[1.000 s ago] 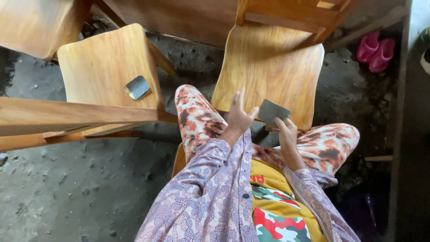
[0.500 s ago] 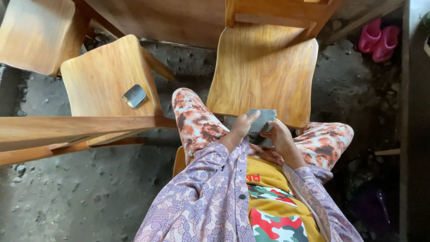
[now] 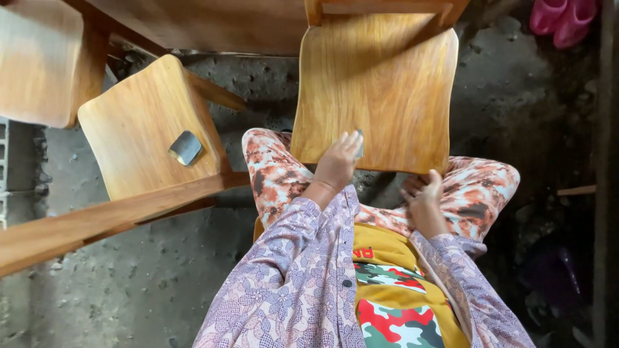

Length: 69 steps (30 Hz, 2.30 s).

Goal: Sanding wooden chairs using sandpaper to smooth the surface.

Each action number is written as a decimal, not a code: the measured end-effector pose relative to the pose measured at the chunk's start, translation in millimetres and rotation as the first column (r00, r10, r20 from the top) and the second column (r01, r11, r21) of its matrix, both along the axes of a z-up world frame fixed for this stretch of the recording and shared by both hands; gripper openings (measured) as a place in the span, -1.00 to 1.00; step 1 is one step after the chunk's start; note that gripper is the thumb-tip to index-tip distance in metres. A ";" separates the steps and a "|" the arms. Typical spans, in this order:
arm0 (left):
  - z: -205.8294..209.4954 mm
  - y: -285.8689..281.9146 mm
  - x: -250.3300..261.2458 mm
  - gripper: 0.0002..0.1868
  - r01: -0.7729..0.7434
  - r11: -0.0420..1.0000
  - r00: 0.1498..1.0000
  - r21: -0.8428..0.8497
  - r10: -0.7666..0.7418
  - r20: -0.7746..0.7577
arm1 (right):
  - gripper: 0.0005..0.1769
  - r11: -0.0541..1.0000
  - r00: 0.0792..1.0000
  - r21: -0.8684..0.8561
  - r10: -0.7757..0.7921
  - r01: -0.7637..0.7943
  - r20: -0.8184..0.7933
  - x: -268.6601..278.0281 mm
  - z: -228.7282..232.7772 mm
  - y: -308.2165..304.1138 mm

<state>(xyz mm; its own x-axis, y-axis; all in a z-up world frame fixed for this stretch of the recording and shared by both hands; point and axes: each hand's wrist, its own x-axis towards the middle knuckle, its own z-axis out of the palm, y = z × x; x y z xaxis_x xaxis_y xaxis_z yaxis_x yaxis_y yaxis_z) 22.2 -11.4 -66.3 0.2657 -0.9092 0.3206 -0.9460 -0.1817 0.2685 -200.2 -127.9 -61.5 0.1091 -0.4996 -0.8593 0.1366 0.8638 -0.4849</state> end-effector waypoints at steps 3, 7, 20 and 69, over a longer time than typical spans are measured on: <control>2.8 6.7 -19.2 -0.45 0.124 0.986 0.992 0.109 -0.125 0.000 | -0.20 0.983 0.983 -0.027 -0.183 0.183 0.003 -10.0 -41.4 -29.9; 7.1 10.9 -35.0 -0.28 0.117 0.957 0.989 0.265 -0.137 0.059 | -0.28 0.943 0.944 -0.066 -0.329 0.327 -0.029 -23.2 -108.4 -58.4; -26.6 -113.7 22.1 -0.36 0.082 0.911 0.987 0.404 -0.131 0.094 | -0.65 0.793 0.697 -0.602 -0.377 -0.097 -0.610 -6.8 -153.3 -56.5; 16.9 -33.1 -40.5 -0.34 0.155 0.914 0.981 0.376 -0.188 0.053 | -0.66 0.693 0.737 -0.700 -0.381 -0.173 -0.558 -15.9 -172.0 -62.9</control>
<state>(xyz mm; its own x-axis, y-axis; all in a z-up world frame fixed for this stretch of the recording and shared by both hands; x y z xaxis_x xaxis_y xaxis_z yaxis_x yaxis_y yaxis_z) -18.3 -44.5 -49.5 0.0818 -0.9962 -0.0312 -0.9879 -0.0851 0.1296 -216.0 -190.8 -233.5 -0.3946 -0.9141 -0.0933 -0.3652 0.2492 -0.8969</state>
